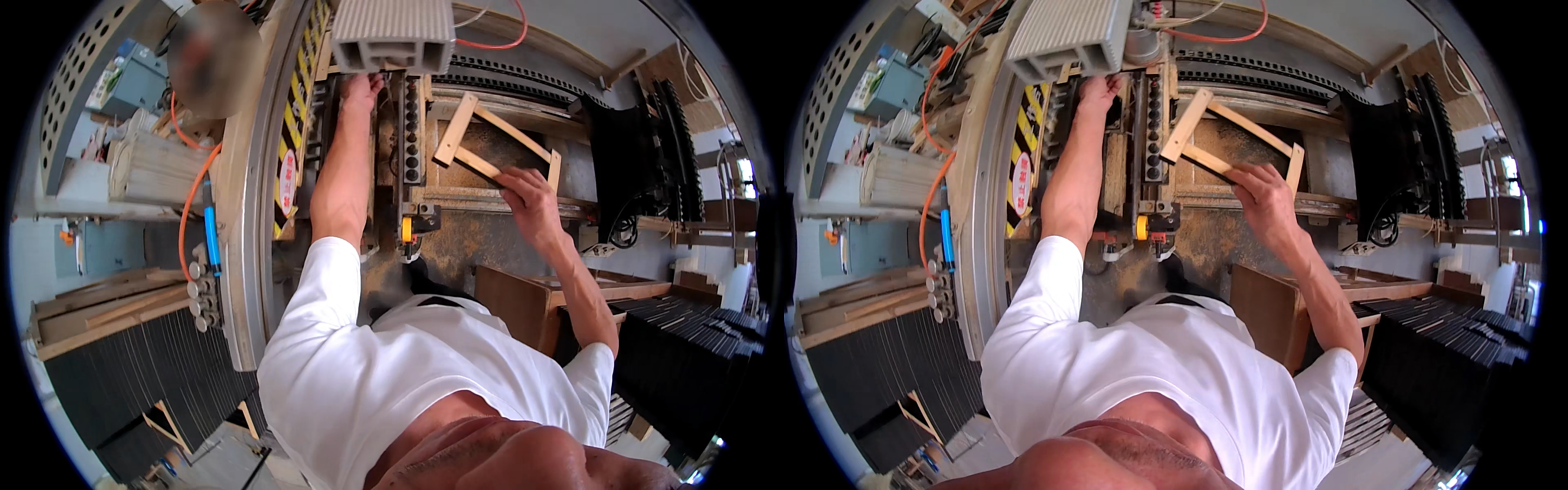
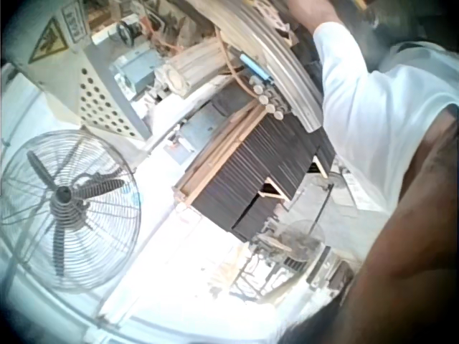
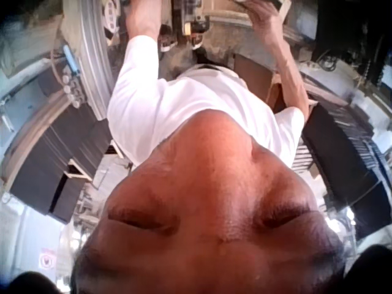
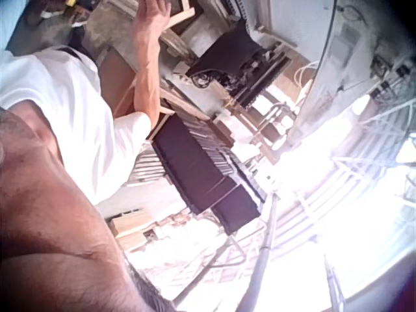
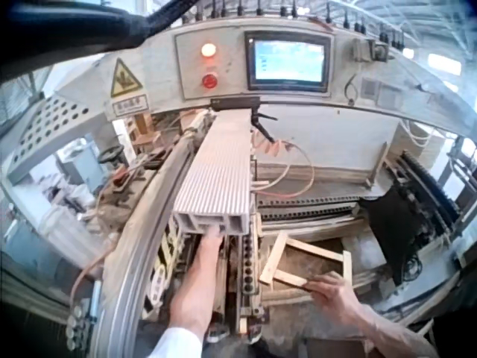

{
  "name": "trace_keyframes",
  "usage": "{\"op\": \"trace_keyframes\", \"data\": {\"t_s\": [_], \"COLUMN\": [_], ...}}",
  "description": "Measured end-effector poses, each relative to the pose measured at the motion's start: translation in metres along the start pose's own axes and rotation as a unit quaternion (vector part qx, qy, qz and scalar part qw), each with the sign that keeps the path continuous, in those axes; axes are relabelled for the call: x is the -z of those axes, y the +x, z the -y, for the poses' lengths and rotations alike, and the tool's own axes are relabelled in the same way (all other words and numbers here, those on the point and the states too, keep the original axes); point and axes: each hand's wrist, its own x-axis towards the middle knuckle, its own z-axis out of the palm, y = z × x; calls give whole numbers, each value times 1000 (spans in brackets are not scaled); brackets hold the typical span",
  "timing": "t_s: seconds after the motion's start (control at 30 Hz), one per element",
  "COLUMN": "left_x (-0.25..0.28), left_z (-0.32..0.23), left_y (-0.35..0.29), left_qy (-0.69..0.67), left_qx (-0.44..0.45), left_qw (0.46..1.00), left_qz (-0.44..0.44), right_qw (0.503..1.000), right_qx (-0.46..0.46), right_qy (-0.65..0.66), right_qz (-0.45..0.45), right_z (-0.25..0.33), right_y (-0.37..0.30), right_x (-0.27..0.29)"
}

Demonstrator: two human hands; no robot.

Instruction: The person repeatedly picks up small wooden frames from a conveyor belt, places them onto a jig on a workbench, and then returns them to the belt. The task involves handling the frames one at a time in a repetitive loop.

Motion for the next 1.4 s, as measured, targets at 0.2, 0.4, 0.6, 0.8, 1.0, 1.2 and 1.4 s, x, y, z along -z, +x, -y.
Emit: {"op": "trace_keyframes", "data": {"t_s": [0.2, 0.4, 0.6, 0.8, 1.0, 1.2, 1.4], "left_x": [49, 133, 187, 208, 229, 248, 250], "left_z": [28, 28, 40, 60, 79, 102, 112], "left_y": [-171, -384, -495, -534, -541, -540, -532], "left_qy": [10, 78, 84, 1, -41, -70, -73], "left_qx": [18, 54, 43, 49, 32, -9, -12], "left_qw": [1000, 995, 987, 974, 954, 932, 915], "left_qz": [-1, -38, -131, -221, -296, -356, -396], "right_qw": [992, 980, 955, 917, 884, 907, 908], "right_qx": [121, 191, 230, 273, 248, 211, 210], "right_qy": [14, -8, -178, -287, -391, -358, -351], "right_qz": [14, 50, 54, 48, 69, 74, 86], "right_z": [13, 34, 19, 6, -3, -15, -20], "right_y": [74, 155, 197, 245, 292, 317, 324], "right_x": [-63, -167, -211, -218, -230, -235, -241]}}
